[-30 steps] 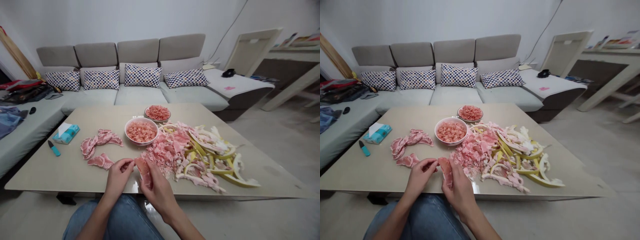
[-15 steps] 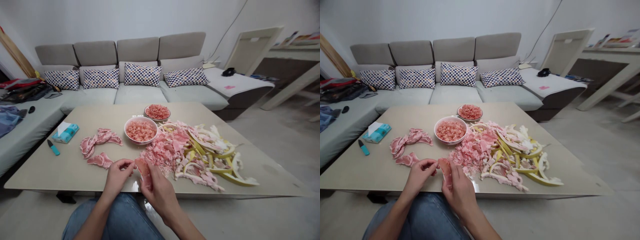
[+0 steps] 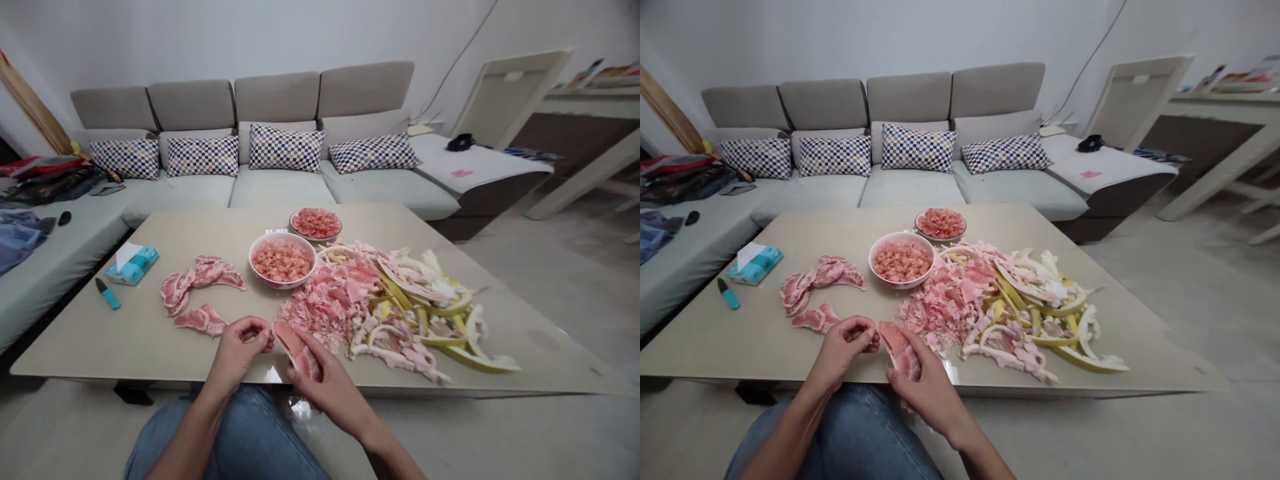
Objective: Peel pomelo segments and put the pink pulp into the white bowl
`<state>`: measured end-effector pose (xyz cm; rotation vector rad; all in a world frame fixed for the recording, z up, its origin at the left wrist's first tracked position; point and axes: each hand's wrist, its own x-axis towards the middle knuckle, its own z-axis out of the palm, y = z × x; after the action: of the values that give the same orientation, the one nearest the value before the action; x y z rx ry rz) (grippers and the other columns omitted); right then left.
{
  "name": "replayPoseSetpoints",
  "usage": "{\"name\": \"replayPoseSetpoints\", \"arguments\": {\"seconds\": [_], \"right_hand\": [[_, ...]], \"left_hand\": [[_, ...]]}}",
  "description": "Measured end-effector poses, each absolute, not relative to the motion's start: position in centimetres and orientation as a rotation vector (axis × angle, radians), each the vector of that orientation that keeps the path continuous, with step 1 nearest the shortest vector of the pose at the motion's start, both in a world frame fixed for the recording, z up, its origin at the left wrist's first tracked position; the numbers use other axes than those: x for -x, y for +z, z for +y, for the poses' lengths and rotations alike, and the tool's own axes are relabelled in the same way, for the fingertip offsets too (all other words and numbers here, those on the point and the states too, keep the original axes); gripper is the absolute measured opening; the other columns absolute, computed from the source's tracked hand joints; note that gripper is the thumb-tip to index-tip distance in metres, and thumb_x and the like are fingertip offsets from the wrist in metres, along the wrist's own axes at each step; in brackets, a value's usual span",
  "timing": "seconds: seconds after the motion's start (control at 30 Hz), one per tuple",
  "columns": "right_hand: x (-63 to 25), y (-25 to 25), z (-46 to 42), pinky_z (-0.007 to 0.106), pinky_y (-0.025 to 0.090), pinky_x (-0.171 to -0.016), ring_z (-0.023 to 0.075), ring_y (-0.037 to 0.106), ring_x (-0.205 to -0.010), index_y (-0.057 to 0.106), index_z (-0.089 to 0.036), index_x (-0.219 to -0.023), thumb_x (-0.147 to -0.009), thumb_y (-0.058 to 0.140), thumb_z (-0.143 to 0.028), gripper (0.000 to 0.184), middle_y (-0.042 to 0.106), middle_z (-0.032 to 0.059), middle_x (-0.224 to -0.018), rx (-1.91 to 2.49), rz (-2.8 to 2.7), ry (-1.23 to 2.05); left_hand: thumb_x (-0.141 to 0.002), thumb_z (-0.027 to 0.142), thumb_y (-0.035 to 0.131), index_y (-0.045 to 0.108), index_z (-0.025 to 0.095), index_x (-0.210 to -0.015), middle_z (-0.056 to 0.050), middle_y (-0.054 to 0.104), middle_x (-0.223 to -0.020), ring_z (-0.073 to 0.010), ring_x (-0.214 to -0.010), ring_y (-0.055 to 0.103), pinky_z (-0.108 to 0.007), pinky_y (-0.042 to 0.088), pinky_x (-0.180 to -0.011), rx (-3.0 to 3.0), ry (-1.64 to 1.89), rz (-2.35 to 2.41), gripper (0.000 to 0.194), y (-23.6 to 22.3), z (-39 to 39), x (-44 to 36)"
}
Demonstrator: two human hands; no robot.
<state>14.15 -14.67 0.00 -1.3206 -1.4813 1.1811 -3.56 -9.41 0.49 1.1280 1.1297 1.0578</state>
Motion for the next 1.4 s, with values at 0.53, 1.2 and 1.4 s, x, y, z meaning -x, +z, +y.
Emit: {"name": "replayPoseSetpoints", "arguments": {"seconds": [0.53,1.2,1.4], "right_hand": [[-17.3,0.5,-15.4,0.018,0.028,-0.043,0.0063,0.045,-0.051,0.049,-0.024,-0.139,-0.078,0.063,-0.049,0.067,0.061,0.0054,-0.095,0.856,-1.143,1.908],[-14.1,-3.4,-15.1,0.033,0.057,-0.059,0.0249,0.069,-0.076,0.038,-0.016,-0.139,-0.08,0.054,-0.016,0.061,0.065,0.0122,-0.105,1.565,-1.997,-0.021],[-14.0,-3.2,-15.1,0.036,0.057,-0.061,0.0266,0.069,-0.079,0.036,-0.017,-0.14,-0.081,0.054,-0.018,0.062,0.063,0.0134,-0.109,1.568,-1.989,0.013]], "left_hand": [[-0.072,0.027,0.069,0.066,0.016,-0.078,-0.001,0.065,-0.074,-0.0118,-0.062,0.059,-0.022,0.051,-0.058,-1.227,1.134,1.267,0.013,-0.9,-8.5,3.9],[-0.076,0.031,0.064,0.076,0.014,-0.086,-0.007,0.074,-0.072,-0.0147,-0.054,0.06,-0.025,0.048,-0.053,-1.44,0.954,1.387,0.023,-0.8,-9.6,2.3],[-0.074,0.034,0.063,0.073,0.012,-0.079,-0.008,0.075,-0.074,-0.0113,-0.047,0.057,-0.02,0.042,-0.041,-1.262,0.878,1.305,0.024,-0.8,-9.4,2.3]]}}
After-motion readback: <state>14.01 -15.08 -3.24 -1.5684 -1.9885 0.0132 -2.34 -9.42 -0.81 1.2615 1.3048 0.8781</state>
